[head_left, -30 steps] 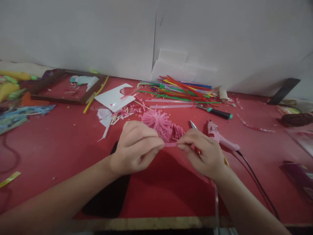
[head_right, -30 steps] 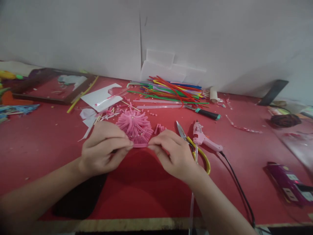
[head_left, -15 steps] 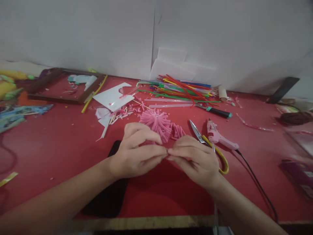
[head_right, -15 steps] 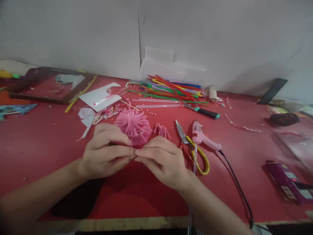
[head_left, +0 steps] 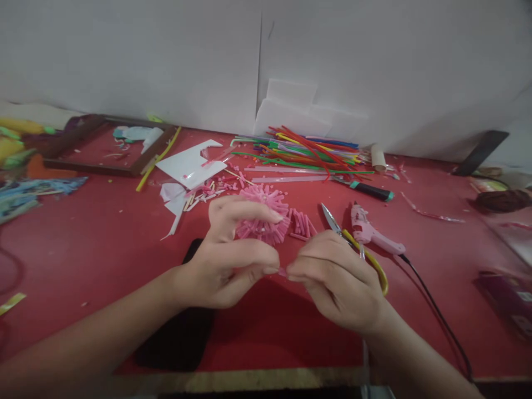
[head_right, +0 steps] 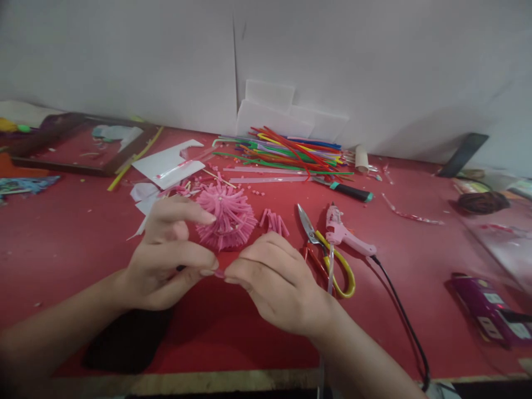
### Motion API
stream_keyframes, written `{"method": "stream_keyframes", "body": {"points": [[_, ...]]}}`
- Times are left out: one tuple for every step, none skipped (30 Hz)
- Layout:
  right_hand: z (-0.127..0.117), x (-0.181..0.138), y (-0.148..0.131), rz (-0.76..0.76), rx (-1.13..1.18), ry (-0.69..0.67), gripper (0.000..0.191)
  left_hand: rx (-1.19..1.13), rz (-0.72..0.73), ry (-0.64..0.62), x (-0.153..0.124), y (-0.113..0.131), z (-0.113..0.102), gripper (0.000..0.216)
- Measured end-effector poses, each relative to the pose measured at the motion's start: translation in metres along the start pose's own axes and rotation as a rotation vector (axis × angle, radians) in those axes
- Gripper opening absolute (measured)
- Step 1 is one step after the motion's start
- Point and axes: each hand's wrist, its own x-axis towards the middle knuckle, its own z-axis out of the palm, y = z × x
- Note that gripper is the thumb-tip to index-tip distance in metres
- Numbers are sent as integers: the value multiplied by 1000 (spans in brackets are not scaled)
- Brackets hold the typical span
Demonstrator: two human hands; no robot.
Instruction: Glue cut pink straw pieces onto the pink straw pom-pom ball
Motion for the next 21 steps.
{"method": "stream_keyframes", "body": {"points": [[-1,0,0,3,11,4,19,-2,-7,7,0,-1,-1,15],[-2,-1,0,5,21,5,18,-9,-17,13,0,-2,-2,14],[-3,-1,1,7,30,5,18,-21,-31,18,0,-3,-2,14],[-4,-2,1,8,38,2,17,-36,-47,18,0,-4,-3,13],[-5,-2,2,9,45,-5,16,-49,-64,12,1,-5,-4,13],[-5,-2,2,11,52,-10,15,-60,-78,3,1,-6,-5,14],[-6,-1,2,13,58,-15,14,-66,-85,-6,1,-7,-6,14],[-6,-1,1,15,62,-17,13,-67,-85,-14,1,-8,-7,15],[-6,0,1,16,65,-18,13,-63,-79,-20,1,-10,-7,15],[-6,1,0,17,64,-18,14,-60,-70,-26,0,-11,-8,15],[-6,2,0,15,63,-17,15,-59,-62,-33,0,-13,-8,15],[-6,3,-1,10,62,-14,17,-61,-55,-39,0,-14,-8,15],[-6,3,-1,4,63,-11,18,-67,-49,-45,-1,-15,-8,15],[-6,3,-1,-1,67,-5,18,-75,-44,-47,-1,-16,-8,15],[-5,3,-1,-3,75,1,18,-84,-39,-47,-2,-16,-8,17],[-5,2,1,-1,91,7,18,-91,-34,-45,-2,-16,-8,18],[-5,1,2,8,115,16,16,-95,-29,-43,-2,-16,-7,19],[-4,0,4,28,145,28,13,-97,-27,-40,-2,-16,-7,20],[-4,-2,6,56,180,40,8,-98,-29,-35,-2,-16,-6,20],[-3,-4,7,90,217,52,3,-100,-35,-30,-2,-16,-6,20],[-3,-5,9,124,252,60,1,-104,-42,-24,-2,-16,-5,20]]}}
